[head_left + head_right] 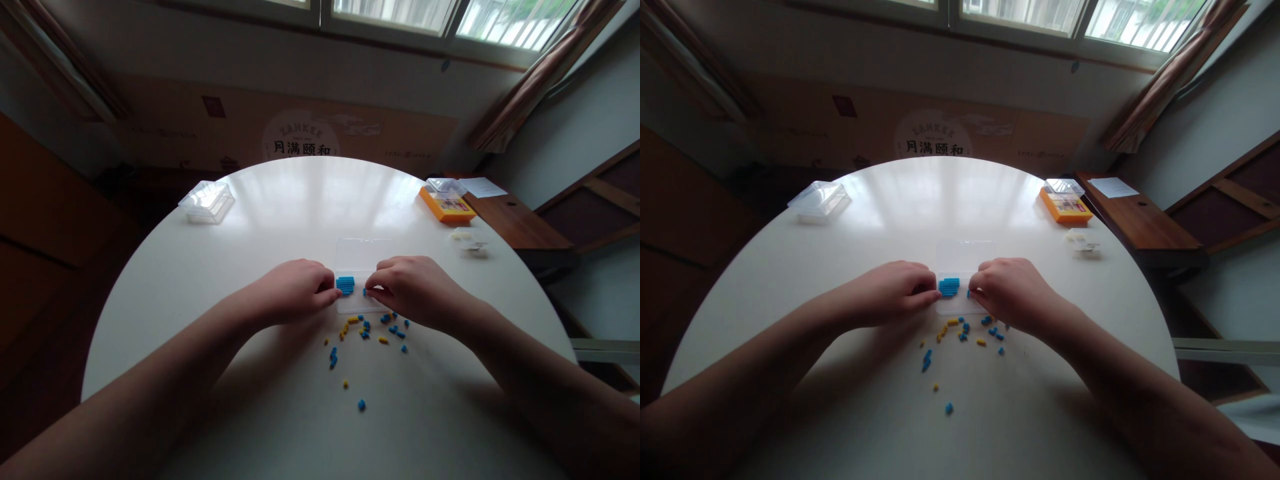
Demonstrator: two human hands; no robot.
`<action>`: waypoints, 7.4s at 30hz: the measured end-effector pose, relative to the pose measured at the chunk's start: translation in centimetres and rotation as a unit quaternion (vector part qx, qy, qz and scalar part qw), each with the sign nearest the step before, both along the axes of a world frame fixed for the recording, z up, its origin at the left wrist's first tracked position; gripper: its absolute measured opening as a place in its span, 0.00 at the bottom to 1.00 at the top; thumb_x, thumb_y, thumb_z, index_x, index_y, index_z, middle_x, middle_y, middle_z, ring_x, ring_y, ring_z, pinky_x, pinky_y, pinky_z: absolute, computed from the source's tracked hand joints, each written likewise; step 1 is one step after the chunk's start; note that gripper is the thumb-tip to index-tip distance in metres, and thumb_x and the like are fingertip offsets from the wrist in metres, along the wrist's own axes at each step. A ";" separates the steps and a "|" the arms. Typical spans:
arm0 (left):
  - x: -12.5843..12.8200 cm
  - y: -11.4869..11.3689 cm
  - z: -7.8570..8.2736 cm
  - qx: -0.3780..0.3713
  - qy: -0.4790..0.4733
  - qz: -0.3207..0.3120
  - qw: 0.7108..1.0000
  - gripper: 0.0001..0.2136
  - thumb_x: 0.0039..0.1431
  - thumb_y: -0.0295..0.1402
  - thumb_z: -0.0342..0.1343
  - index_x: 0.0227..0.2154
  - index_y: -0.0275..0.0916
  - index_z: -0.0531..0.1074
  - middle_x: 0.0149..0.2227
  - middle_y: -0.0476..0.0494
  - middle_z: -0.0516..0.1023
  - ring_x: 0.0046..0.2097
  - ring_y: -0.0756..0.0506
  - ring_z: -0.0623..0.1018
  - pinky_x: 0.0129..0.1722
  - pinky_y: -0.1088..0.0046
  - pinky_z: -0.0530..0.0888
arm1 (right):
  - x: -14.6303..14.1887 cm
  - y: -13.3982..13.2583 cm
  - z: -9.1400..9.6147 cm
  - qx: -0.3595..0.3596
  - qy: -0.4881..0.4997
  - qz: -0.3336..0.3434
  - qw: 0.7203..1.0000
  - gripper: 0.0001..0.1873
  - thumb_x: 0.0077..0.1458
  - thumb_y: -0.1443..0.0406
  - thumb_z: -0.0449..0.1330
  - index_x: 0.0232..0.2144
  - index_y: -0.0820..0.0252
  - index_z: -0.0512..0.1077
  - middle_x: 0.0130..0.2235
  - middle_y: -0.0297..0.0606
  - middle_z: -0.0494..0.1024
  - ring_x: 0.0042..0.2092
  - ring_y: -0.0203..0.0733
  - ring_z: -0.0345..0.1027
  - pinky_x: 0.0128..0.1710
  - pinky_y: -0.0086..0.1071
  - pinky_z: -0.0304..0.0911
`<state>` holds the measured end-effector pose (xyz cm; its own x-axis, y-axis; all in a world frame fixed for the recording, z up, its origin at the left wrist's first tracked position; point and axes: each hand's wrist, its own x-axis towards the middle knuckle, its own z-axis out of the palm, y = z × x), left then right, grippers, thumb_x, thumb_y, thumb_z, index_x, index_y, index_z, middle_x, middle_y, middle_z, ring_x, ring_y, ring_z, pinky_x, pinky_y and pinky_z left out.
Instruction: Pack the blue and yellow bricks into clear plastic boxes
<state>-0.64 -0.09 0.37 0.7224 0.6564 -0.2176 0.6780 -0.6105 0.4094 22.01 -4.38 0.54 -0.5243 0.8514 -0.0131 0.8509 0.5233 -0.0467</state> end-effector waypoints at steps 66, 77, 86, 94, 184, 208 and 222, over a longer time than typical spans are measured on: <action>-0.1 0.0 -0.1 -0.011 -0.011 0.002 1.000 0.16 0.61 0.45 0.47 0.31 0.41 0.75 0.31 0.45 0.77 0.31 0.47 0.73 0.28 0.72 0.64 | 0.3 0.1 -0.9 -0.024 0.122 0.111 0.986 0.16 0.52 0.69 0.56 0.42 0.50 0.77 0.32 0.31 0.74 0.30 0.26 0.61 0.31 0.22 0.51; -0.1 0.1 -0.4 -0.008 -0.017 -0.004 1.000 0.17 0.61 0.45 0.46 0.32 0.40 0.76 0.32 0.45 0.77 0.31 0.46 0.73 0.30 0.71 0.64 | 0.0 0.2 -1.0 -0.040 0.095 0.107 0.989 0.16 0.53 0.67 0.56 0.42 0.47 0.77 0.32 0.30 0.74 0.30 0.25 0.61 0.30 0.23 0.49; 0.0 0.0 -0.2 0.000 -0.014 -0.004 1.000 0.15 0.60 0.43 0.47 0.31 0.41 0.75 0.31 0.45 0.77 0.31 0.46 0.73 0.29 0.72 0.64 | 0.0 0.3 -1.0 -0.041 0.096 0.108 0.989 0.16 0.54 0.67 0.55 0.43 0.48 0.77 0.33 0.31 0.74 0.30 0.26 0.61 0.31 0.23 0.49; -0.1 0.0 -0.1 -0.002 -0.011 -0.005 1.000 0.16 0.61 0.44 0.46 0.31 0.41 0.75 0.31 0.46 0.77 0.31 0.46 0.73 0.29 0.71 0.64 | -0.1 0.2 -0.8 -0.047 0.097 0.104 0.989 0.16 0.54 0.67 0.56 0.42 0.49 0.77 0.33 0.31 0.75 0.30 0.27 0.62 0.31 0.23 0.49; 0.0 0.1 0.3 -0.013 0.007 0.006 1.000 0.15 0.60 0.44 0.47 0.31 0.41 0.74 0.32 0.46 0.77 0.32 0.46 0.73 0.28 0.72 0.64 | 1.5 -2.0 3.0 -0.078 0.050 0.019 0.996 0.10 0.56 0.66 0.55 0.27 0.59 0.75 0.29 0.33 0.72 0.28 0.27 0.59 0.29 0.24 0.47; -0.1 0.1 -0.3 -0.015 -0.022 0.008 1.000 0.15 0.60 0.45 0.48 0.30 0.41 0.74 0.30 0.47 0.77 0.29 0.47 0.73 0.27 0.72 0.63 | 0.3 0.5 -0.4 -0.044 0.058 0.030 0.997 0.10 0.59 0.61 0.56 0.34 0.52 0.78 0.32 0.30 0.76 0.31 0.27 0.64 0.30 0.23 0.48; 0.0 0.2 -0.2 -0.016 -0.009 0.005 1.000 0.16 0.60 0.45 0.47 0.31 0.41 0.74 0.31 0.46 0.77 0.31 0.47 0.72 0.27 0.72 0.63 | -0.6 0.5 -0.8 -0.018 0.053 0.014 0.998 0.09 0.58 0.60 0.57 0.33 0.50 0.77 0.32 0.29 0.76 0.31 0.27 0.63 0.29 0.23 0.45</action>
<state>-0.66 0.09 0.18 0.7200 0.6564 -0.2252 0.6761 -0.5904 0.4408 21.42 -3.86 -0.21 -0.5481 0.8363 0.0134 0.8251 0.5432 -0.1554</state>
